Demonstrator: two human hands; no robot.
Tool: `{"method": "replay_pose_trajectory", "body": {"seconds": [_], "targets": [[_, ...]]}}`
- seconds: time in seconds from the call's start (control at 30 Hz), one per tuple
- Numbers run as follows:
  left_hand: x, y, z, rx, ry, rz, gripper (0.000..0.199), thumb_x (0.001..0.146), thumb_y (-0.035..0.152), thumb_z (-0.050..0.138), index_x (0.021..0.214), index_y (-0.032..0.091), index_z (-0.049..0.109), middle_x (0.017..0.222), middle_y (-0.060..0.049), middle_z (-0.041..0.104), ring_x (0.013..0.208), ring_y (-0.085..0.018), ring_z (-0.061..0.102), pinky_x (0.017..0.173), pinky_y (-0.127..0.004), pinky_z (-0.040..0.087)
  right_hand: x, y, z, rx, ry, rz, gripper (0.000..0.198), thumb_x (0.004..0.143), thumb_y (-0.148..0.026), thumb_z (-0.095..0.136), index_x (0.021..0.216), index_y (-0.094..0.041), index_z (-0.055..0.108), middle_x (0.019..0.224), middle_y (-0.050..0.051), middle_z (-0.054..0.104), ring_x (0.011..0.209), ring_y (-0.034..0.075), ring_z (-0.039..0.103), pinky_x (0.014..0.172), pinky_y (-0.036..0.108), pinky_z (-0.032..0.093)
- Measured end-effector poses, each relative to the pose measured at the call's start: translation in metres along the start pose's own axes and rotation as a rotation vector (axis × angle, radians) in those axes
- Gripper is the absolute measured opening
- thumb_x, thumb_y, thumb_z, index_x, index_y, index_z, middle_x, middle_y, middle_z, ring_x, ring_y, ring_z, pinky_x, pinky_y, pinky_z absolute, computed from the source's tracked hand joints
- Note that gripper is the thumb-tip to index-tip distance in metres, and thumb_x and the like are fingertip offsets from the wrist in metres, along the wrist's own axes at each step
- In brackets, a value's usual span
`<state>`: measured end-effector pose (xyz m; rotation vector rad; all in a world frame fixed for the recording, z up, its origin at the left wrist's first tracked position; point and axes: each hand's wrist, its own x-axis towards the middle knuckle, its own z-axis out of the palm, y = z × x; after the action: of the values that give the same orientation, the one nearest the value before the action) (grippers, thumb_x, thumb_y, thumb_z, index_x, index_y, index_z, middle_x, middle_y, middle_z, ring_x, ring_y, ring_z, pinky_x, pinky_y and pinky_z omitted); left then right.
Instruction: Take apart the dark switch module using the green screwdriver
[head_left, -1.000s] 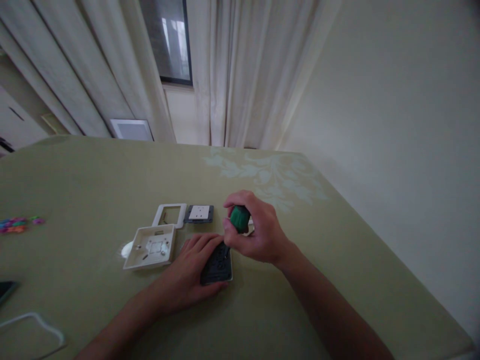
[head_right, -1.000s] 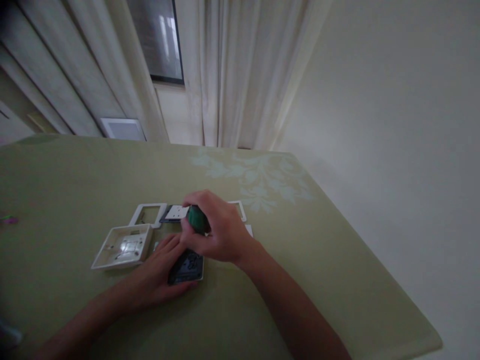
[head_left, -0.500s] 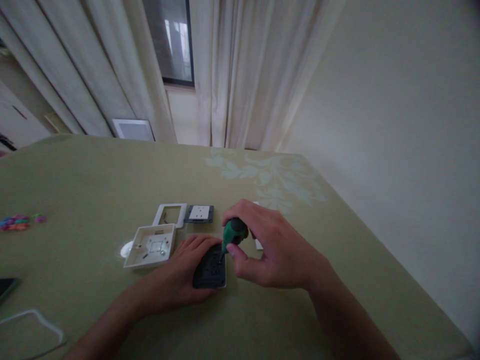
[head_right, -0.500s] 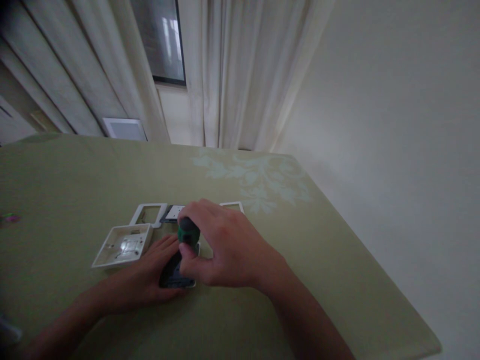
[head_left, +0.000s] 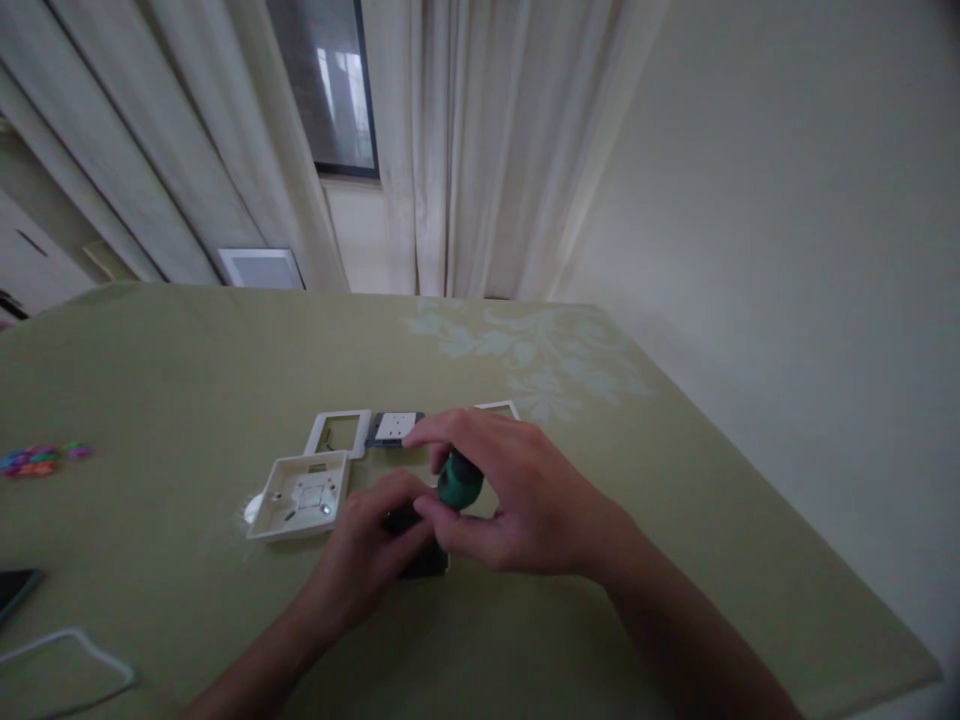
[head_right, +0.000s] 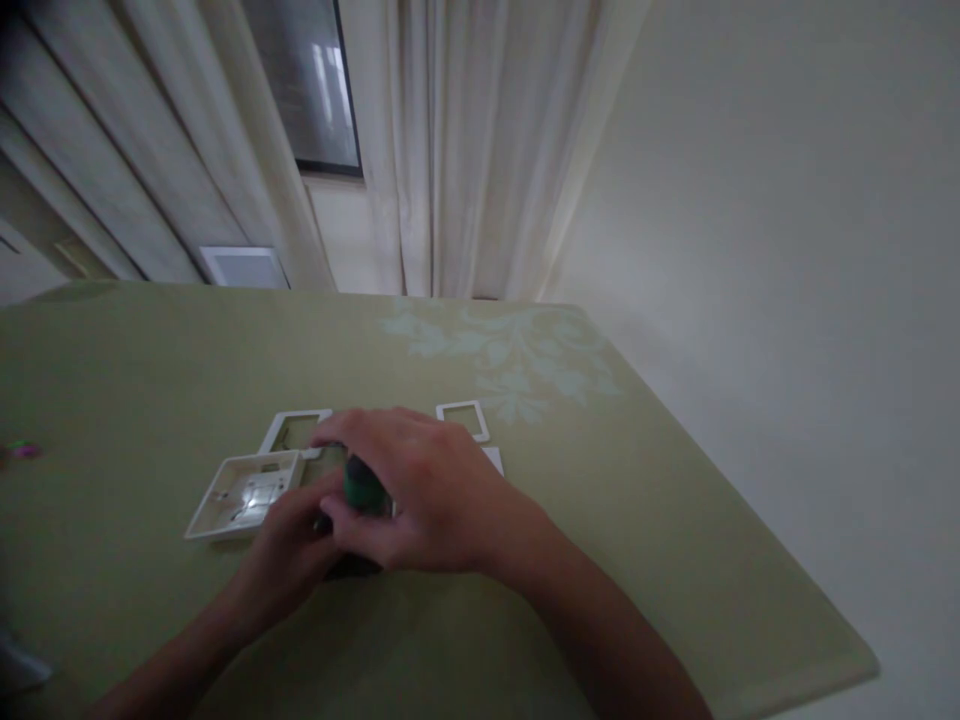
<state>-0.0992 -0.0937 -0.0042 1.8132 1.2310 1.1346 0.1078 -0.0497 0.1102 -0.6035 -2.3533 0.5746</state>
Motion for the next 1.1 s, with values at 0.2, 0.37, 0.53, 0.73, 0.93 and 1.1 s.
{"method": "replay_pose_trajectory", "body": {"seconds": [0.2, 0.37, 0.53, 0.73, 0.93, 1.1], "targets": [[0.002, 0.003, -0.009, -0.072, -0.140, 0.033, 0.017, 0.102, 0.033, 0.064, 0.095, 0.024, 0.077, 0.087, 0.001, 0.080, 0.079, -0.021, 0.073, 0.074, -0.031, 0.060, 0.000, 0.001, 0.005, -0.002, 0.014, 0.000, 0.039, 0.096, -0.021, 0.074, 0.132, -0.024, 0.060, 0.115, 0.004, 0.077, 0.104, 0.022, 0.074, 0.098, 0.036, 0.056], [0.002, 0.002, -0.006, -0.009, -0.034, -0.020, 0.022, 0.097, 0.036, 0.067, 0.079, 0.022, 0.069, 0.075, 0.001, 0.073, 0.071, -0.021, 0.068, 0.064, -0.029, 0.055, -0.002, 0.001, 0.010, 0.007, -0.010, 0.020, 0.041, 0.099, -0.029, 0.077, 0.136, -0.027, 0.058, 0.120, 0.005, 0.078, 0.106, 0.022, 0.076, 0.095, 0.034, 0.058], [-0.001, -0.002, -0.018, 0.195, -0.206, 0.033, 0.049, 0.084, 0.045, 0.090, 0.127, 0.029, 0.071, 0.128, -0.007, 0.074, 0.119, -0.036, 0.068, 0.100, -0.051, 0.060, -0.004, -0.001, 0.008, -0.030, 0.087, -0.005, 0.043, 0.100, -0.029, 0.078, 0.138, -0.027, 0.058, 0.126, 0.006, 0.078, 0.110, 0.023, 0.076, 0.095, 0.035, 0.059], [-0.005, -0.007, -0.030, 0.493, -0.334, 0.064, 0.078, 0.071, 0.038, 0.096, 0.142, 0.029, 0.064, 0.136, -0.011, 0.066, 0.129, -0.043, 0.059, 0.110, -0.062, 0.051, -0.010, -0.013, -0.007, 0.051, 0.419, 0.033, 0.041, 0.095, -0.028, 0.085, 0.129, -0.029, 0.062, 0.104, -0.001, 0.077, 0.083, 0.015, 0.073, 0.069, 0.027, 0.056], [-0.004, 0.003, -0.036, 0.390, -0.391, 0.045, 0.075, 0.070, 0.026, 0.092, 0.138, 0.027, 0.061, 0.133, -0.009, 0.060, 0.123, -0.037, 0.060, 0.108, -0.056, 0.054, -0.043, 0.022, 0.019, -0.037, 0.635, 0.254, 0.030, 0.093, -0.033, 0.084, 0.103, -0.026, 0.057, 0.104, 0.001, 0.075, 0.096, 0.020, 0.074, 0.085, 0.033, 0.059], [0.000, 0.005, -0.041, 0.199, -0.365, 0.047, 0.078, 0.081, 0.034, 0.091, 0.151, 0.031, 0.056, 0.146, -0.010, 0.055, 0.131, -0.035, 0.062, 0.114, -0.053, 0.054, -0.072, 0.060, 0.065, -0.148, 0.584, 0.395, 0.024, 0.093, -0.020, 0.075, 0.083, -0.023, 0.053, 0.089, 0.002, 0.064, 0.084, 0.021, 0.065, 0.077, 0.032, 0.052]]}}
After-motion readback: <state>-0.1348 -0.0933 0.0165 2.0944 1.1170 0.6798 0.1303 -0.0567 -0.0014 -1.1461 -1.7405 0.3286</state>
